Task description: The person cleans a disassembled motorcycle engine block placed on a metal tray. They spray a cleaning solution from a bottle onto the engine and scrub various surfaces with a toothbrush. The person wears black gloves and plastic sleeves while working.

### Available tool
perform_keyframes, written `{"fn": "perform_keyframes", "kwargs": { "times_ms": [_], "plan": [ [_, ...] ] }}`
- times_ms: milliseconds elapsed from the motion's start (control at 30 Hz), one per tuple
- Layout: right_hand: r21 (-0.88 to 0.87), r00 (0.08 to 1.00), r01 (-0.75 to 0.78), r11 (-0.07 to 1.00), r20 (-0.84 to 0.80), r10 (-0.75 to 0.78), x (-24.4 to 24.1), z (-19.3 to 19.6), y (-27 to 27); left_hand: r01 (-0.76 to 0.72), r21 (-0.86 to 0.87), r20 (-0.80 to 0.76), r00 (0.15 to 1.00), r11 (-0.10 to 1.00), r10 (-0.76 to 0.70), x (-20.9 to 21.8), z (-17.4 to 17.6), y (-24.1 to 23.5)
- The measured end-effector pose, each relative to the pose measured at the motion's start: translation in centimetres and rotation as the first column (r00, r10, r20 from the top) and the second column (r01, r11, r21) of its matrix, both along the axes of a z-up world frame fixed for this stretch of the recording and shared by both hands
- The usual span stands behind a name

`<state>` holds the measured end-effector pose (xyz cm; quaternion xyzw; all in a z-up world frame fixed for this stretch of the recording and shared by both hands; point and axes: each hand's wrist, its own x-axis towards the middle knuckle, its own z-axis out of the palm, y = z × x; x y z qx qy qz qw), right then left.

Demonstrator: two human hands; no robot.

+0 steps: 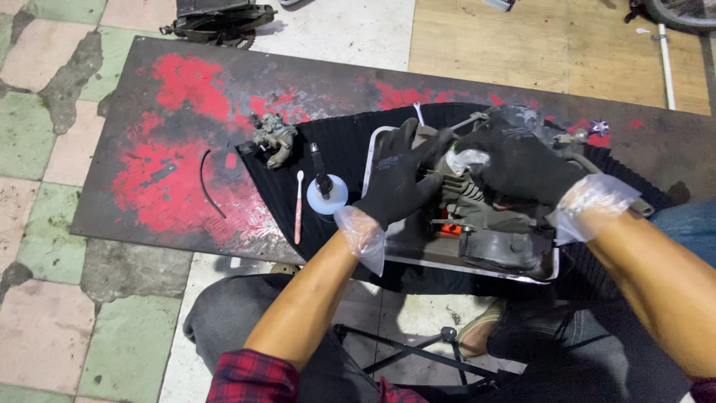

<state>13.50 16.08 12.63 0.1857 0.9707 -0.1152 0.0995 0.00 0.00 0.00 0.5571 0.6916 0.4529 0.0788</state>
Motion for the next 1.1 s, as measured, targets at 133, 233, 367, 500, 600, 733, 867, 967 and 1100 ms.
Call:
{"fn": "perform_keyframes", "kwargs": {
  "times_ms": [133, 233, 367, 500, 600, 733, 867, 967, 1100],
  "plan": [
    [-0.225, 0.988, 0.146, 0.963, -0.019, -0.154, -0.2, 0.3, -0.3, 0.014, 0.163, -0.096, 0.995, 0.987, 0.001, 0.1, 0.7, -0.3],
    [-0.100, 0.977, 0.043, 0.994, -0.205, -0.063, -0.1, 0.0, -0.1, 0.011, 0.144, -0.156, 0.988, 0.990, 0.011, 0.2, 1.3, -0.5],
    [-0.042, 0.946, 0.044, 0.998, -0.318, -0.055, 0.8, 0.4, 0.1, -0.009, 0.092, -0.230, 0.973, 0.996, 0.030, 0.6, 2.4, -0.8],
    [0.067, 0.958, 0.002, 0.998, -0.285, 0.017, 0.7, 0.4, 0.2, -0.066, 0.038, -0.254, 0.964, 0.997, 0.074, 1.5, 3.2, -0.3],
    [-0.065, 0.970, 0.215, 0.974, -0.097, -0.221, 0.2, 0.9, -0.3, -0.048, 0.127, -0.241, 0.967, 0.991, 0.078, 1.2, 3.0, -0.2],
    [-0.120, 0.937, 0.349, 0.929, 0.063, -0.344, -1.6, 1.3, -2.1, 0.051, 0.177, -0.088, 0.996, 0.983, -0.036, -0.7, 2.9, -0.3],
    [0.022, 0.975, 0.197, 0.980, -0.104, -0.194, -1.6, -0.1, -2.6, 0.062, 0.106, 0.006, 0.998, 0.992, -0.063, -1.4, 3.1, -0.3],
    [0.152, 0.955, 0.075, 0.985, -0.296, -0.027, -0.5, -1.3, -3.1, 0.025, 0.156, -0.029, 0.999, 0.987, -0.021, -0.9, 3.5, 0.1],
    [-0.109, 0.966, 0.212, 0.971, -0.125, -0.225, -0.7, -0.3, -2.8, 0.036, 0.085, -0.111, 0.993, 0.996, -0.027, -0.9, 3.7, -0.4]
  ]
}}
